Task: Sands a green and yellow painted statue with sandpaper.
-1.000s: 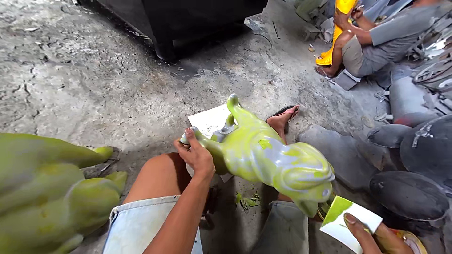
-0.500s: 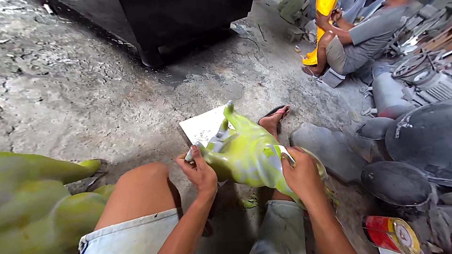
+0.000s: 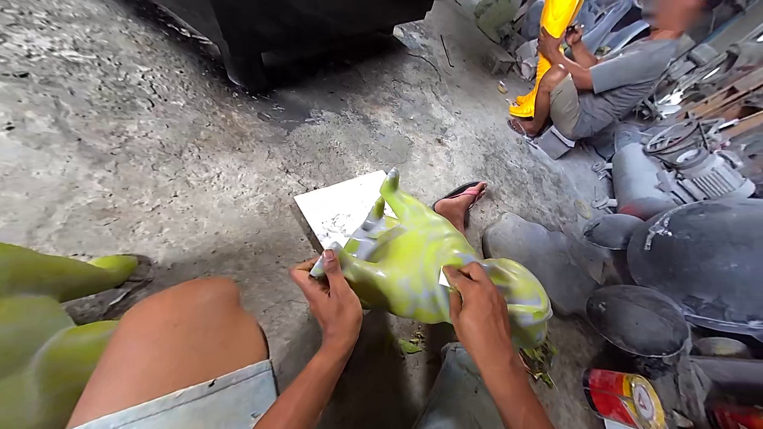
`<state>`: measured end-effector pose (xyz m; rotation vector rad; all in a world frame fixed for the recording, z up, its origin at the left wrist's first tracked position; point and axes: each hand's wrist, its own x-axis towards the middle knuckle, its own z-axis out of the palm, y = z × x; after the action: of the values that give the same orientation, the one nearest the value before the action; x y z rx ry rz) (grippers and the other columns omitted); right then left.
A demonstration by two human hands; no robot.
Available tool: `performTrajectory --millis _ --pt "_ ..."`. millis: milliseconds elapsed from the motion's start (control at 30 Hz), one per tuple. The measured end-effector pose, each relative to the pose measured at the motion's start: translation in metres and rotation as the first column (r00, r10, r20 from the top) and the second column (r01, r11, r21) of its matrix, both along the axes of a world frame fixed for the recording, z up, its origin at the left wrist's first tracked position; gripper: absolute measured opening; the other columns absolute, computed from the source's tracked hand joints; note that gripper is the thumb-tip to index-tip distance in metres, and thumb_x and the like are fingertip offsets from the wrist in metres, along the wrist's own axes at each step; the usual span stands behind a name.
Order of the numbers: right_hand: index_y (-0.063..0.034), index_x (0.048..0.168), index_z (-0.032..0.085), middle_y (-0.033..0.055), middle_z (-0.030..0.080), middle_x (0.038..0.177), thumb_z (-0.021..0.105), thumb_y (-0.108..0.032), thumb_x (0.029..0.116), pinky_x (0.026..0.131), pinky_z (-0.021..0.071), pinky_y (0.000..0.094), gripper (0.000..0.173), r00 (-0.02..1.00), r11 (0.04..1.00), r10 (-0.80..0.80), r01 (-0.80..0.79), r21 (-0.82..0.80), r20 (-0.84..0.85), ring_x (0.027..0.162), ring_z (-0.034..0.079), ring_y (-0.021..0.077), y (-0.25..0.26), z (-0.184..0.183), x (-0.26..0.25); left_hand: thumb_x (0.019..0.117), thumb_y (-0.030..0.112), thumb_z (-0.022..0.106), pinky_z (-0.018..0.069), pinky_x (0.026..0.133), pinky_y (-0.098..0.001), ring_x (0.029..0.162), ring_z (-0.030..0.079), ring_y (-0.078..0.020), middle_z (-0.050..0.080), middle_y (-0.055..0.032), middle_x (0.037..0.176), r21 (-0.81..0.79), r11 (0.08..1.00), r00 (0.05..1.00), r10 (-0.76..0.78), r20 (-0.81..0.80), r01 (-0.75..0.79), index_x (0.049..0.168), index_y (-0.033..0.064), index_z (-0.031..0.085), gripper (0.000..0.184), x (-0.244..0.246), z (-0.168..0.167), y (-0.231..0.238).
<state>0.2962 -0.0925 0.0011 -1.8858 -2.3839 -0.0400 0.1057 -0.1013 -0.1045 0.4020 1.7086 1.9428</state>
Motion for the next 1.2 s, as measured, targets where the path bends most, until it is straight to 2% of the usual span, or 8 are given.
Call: performTrajectory --millis 133,233,400,633,800,933,1033,1200 --pt "-0.0270 0.120 0.077 -0.0028 0.068 0.106 0.061 -0.021 0.0949 0.077 0.0601 0.0367 0.030 0.992 0.995 0.101 -0.102 -0.015 -0.071 0.094 0.067 0.0121 0.000 0.007 0.012 0.1067 0.045 0.051 0.0558 0.081 -0.0318 0.090 0.064 -0.0094 0.060 -0.0031 0.101 -0.004 1.000 1.000 -0.003 0.001 0.003 0.124 0.0085 0.046 0.040 0.000 0.002 -0.002" --pt "-0.0208 0.114 0.078 -0.0030 0.072 0.107 0.062 -0.018 0.0935 0.076 0.0619 0.0414 0.026 0.970 0.986 0.162 -0.153 0.063 -0.179 0.092 0.070 0.0122 0.021 0.028 0.028 0.1057 0.046 0.053 0.0559 0.081 -0.0313 0.089 0.064 -0.0084 0.061 -0.0024 0.101 -0.009 1.000 1.000 -0.017 0.019 0.017 0.125 0.0087 0.047 0.043 -0.001 0.004 -0.002" --pt "-0.0172 0.123 0.075 0.0030 0.070 0.113 0.062 -0.010 0.0958 0.081 0.0615 0.0446 0.031 0.981 0.982 0.187 -0.186 0.027 -0.050 0.096 0.070 0.0179 0.057 0.028 0.035 0.1060 0.045 0.053 0.0562 0.080 -0.0305 0.088 0.064 -0.0084 0.061 -0.0025 0.100 0.018 1.000 1.000 -0.019 0.017 0.019 0.125 0.0083 0.046 0.042 -0.001 0.004 -0.003" --pt "-0.0213 0.129 0.073 0.0036 0.070 0.106 0.065 -0.017 0.0960 0.075 0.0610 0.0404 0.034 0.952 0.974 0.209 -0.183 -0.132 0.225 0.090 0.070 0.0194 0.042 0.023 0.031 0.1052 0.047 0.054 0.0569 0.081 -0.0321 0.090 0.065 -0.0098 0.062 -0.0037 0.102 0.001 0.999 0.999 -0.039 0.027 0.039 0.127 0.0077 0.046 0.045 -0.002 0.005 -0.004" --pt "-0.0250 0.121 0.077 -0.0039 0.069 0.107 0.062 -0.024 0.0938 0.077 0.0607 0.0346 0.031 0.927 0.933 0.355 -0.343 -0.111 0.117 0.093 0.068 0.0107 0.042 0.023 0.059 0.1049 0.049 0.054 0.0569 0.080 -0.0315 0.089 0.065 -0.0097 0.062 -0.0036 0.102 0.008 0.999 0.999 -0.033 0.025 0.033 0.127 0.0078 0.046 0.047 -0.002 0.003 -0.001" --pt "-0.0226 0.123 0.076 -0.0028 0.072 0.112 0.062 -0.017 0.0950 0.079 0.0619 0.0389 0.032 0.956 0.958 0.285 -0.287 -0.016 -0.067 0.095 0.070 0.0111 0.054 0.028 0.058 0.1051 0.046 0.054 0.0574 0.079 -0.0302 0.087 0.066 -0.0090 0.063 -0.0032 0.100 0.021 1.000 0.999 -0.020 0.040 0.019 0.126 0.0078 0.047 0.045 -0.001 0.003 0.000" --pt "-0.0205 0.126 0.075 0.0026 0.071 0.113 0.064 -0.010 0.0950 0.079 0.0612 0.0454 0.034 0.978 0.977 0.208 -0.208 -0.045 -0.024 0.095 0.070 0.0185 0.064 0.029 0.036 0.1050 0.046 0.055 0.0571 0.079 -0.0299 0.088 0.066 -0.0089 0.062 -0.0027 0.101 0.008 0.999 0.999 -0.032 0.033 0.032 0.126 0.0087 0.047 0.044 -0.001 0.004 -0.002" --pt "-0.0256 0.122 0.077 0.0008 0.069 0.110 0.064 -0.011 0.0944 0.076 0.0604 0.0409 0.033 0.984 0.979 0.178 -0.176 -0.098 0.008 0.093 0.069 0.0155 0.056 0.029 0.021 0.1049 0.047 0.054 0.0564 0.079 -0.0296 0.087 0.065 -0.0085 0.061 -0.0019 0.101 0.006 1.000 0.999 -0.021 0.032 0.021 0.125 0.0099 0.047 0.043 -0.001 0.004 -0.002"
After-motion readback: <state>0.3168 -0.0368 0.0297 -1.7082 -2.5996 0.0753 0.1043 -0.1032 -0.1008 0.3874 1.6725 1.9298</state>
